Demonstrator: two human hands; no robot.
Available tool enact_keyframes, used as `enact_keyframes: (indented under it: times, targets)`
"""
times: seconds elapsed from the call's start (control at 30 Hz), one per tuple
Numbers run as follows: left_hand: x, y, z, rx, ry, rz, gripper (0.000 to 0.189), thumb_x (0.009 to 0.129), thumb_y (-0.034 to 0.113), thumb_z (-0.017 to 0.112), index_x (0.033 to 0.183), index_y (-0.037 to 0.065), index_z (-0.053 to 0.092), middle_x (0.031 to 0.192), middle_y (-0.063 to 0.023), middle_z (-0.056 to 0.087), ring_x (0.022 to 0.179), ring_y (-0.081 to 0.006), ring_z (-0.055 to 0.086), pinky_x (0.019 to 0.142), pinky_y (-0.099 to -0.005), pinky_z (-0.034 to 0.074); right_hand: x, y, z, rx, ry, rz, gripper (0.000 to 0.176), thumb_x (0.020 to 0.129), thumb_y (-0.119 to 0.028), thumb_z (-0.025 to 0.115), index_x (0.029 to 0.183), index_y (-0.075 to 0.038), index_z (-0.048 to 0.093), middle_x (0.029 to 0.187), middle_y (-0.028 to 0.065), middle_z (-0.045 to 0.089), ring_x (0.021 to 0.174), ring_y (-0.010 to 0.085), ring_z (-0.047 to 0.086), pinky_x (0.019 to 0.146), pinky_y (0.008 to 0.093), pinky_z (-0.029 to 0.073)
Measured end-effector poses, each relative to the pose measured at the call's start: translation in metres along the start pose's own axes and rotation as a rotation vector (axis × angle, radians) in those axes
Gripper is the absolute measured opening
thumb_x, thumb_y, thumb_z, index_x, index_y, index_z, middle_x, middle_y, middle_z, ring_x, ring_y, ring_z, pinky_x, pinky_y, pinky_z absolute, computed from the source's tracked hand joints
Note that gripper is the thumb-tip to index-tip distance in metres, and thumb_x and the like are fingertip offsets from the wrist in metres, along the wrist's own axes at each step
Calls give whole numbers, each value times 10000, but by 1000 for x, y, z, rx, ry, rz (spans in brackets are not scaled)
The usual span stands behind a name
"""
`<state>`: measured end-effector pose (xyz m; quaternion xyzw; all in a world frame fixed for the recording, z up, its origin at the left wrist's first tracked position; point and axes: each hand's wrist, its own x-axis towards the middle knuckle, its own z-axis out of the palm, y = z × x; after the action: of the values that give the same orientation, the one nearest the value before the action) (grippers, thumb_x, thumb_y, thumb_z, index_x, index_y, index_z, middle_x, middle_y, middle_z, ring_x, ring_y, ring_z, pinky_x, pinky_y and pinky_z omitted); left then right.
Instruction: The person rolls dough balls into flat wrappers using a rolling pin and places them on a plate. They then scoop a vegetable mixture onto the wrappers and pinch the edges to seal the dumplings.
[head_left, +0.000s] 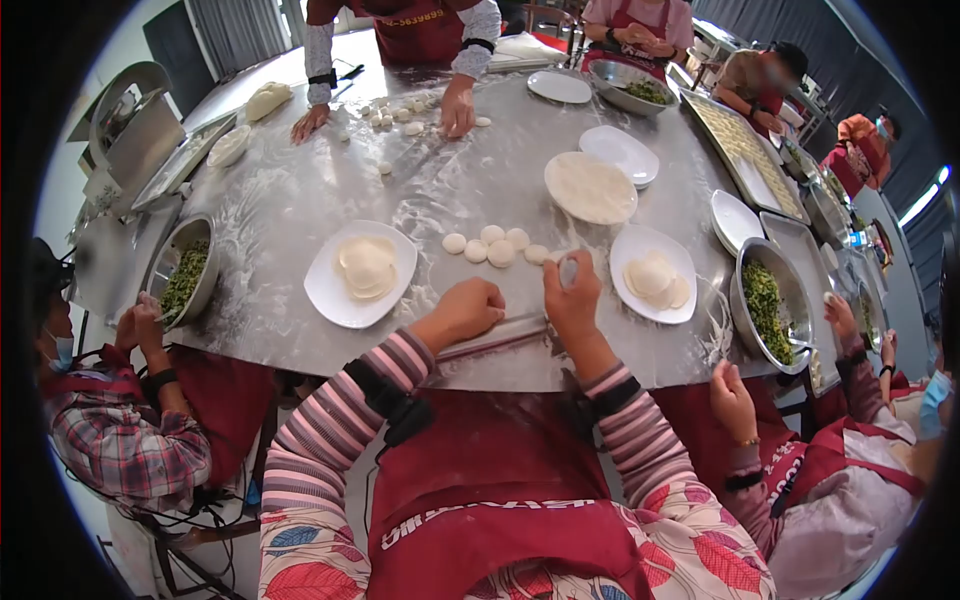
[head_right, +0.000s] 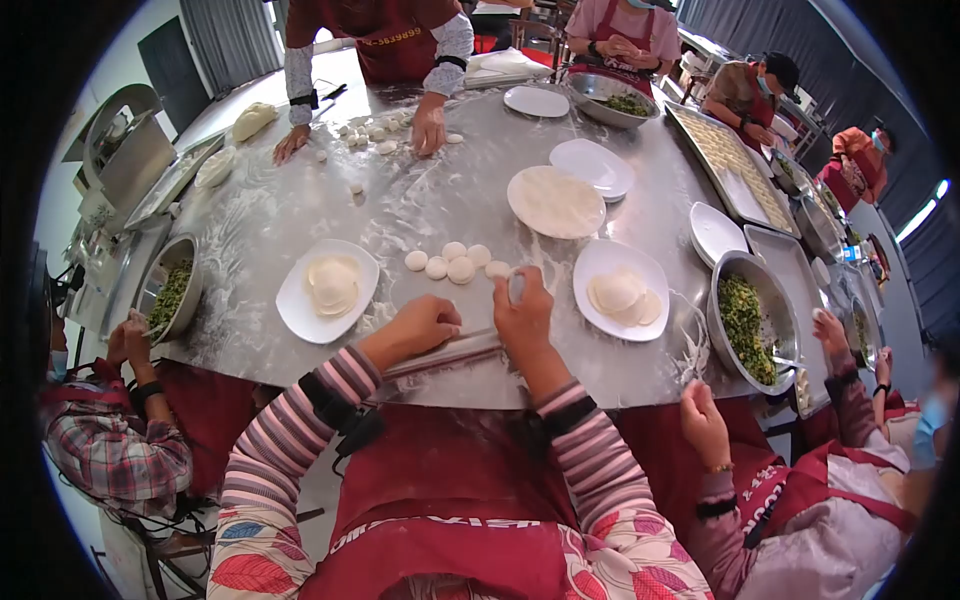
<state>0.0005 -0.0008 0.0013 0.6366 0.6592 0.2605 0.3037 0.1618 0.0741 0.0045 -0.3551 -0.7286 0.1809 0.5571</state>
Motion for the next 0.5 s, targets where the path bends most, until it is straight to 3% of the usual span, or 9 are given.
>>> enact_keyframes:
  times: [0.1, 0.13, 0.17, 0.23, 0.3, 0.37, 0.5]
  targets:
    - [5, 0, -4, 59, -55, 19, 166, 706, 123, 637, 812, -4, 622, 722, -136, 630, 665, -227, 613, 616, -327, 472, -15, 3, -11, -17, -23, 51, 208, 734, -78, 659, 852, -20, 497, 679, 167, 566, 604, 373, 572, 525, 404, 439]
    - [4, -8, 1, 33, -4, 11, 166, 679, 161, 632, 768, 21, 634, 743, -154, 632, 709, -291, 616, 660, -363, 478, -29, 1, -24, -36, -9, 45, 208, 736, -78, 655, 858, -20, 496, 679, 173, 566, 605, 373, 573, 525, 405, 441]
    - [0, -10, 2, 31, 3, 17, 166, 679, 161, 632, 768, 21, 634, 743, -154, 632, 709, -291, 616, 660, -363, 478, -35, -1, -30, -52, 7, 39, 209, 739, -79, 652, 864, -20, 495, 680, 180, 566, 606, 373, 574, 525, 405, 442]
    - [-11, -3, 1, -196, -115, -42, 149, 706, 106, 625, 805, -5, 616, 703, -129, 624, 665, -225, 609, 606, -333, 468, -35, -5, -34, -34, 11, 32, 220, 739, -83, 654, 873, -20, 492, 679, 184, 565, 606, 373, 575, 527, 409, 442]
    - [-13, 6, 11, -80, -121, 34, 144, 715, 113, 618, 799, -3, 615, 714, -140, 626, 675, -248, 613, 615, -345, 467, -31, -8, -30, -95, 23, 1, 247, 741, -93, 658, 898, -17, 484, 689, 197, 565, 623, 386, 575, 542, 418, 447]
    - [0, 13, 15, 64, 43, 92, 142, 724, 133, 615, 793, 9, 622, 734, -150, 628, 689, -279, 612, 632, -358, 465, -9, 2, -6, -68, 17, -12, 244, 745, -100, 654, 900, -15, 485, 697, 207, 566, 631, 404, 567, 543, 426, 443]
    - [7, 11, 3, 87, -64, 113, 139, 727, 146, 615, 788, 23, 635, 746, -147, 630, 714, -294, 610, 648, -365, 463, -9, 6, -6, -110, 12, -10, 237, 747, -94, 651, 892, -18, 480, 682, 208, 564, 627, 411, 565, 532, 424, 439]
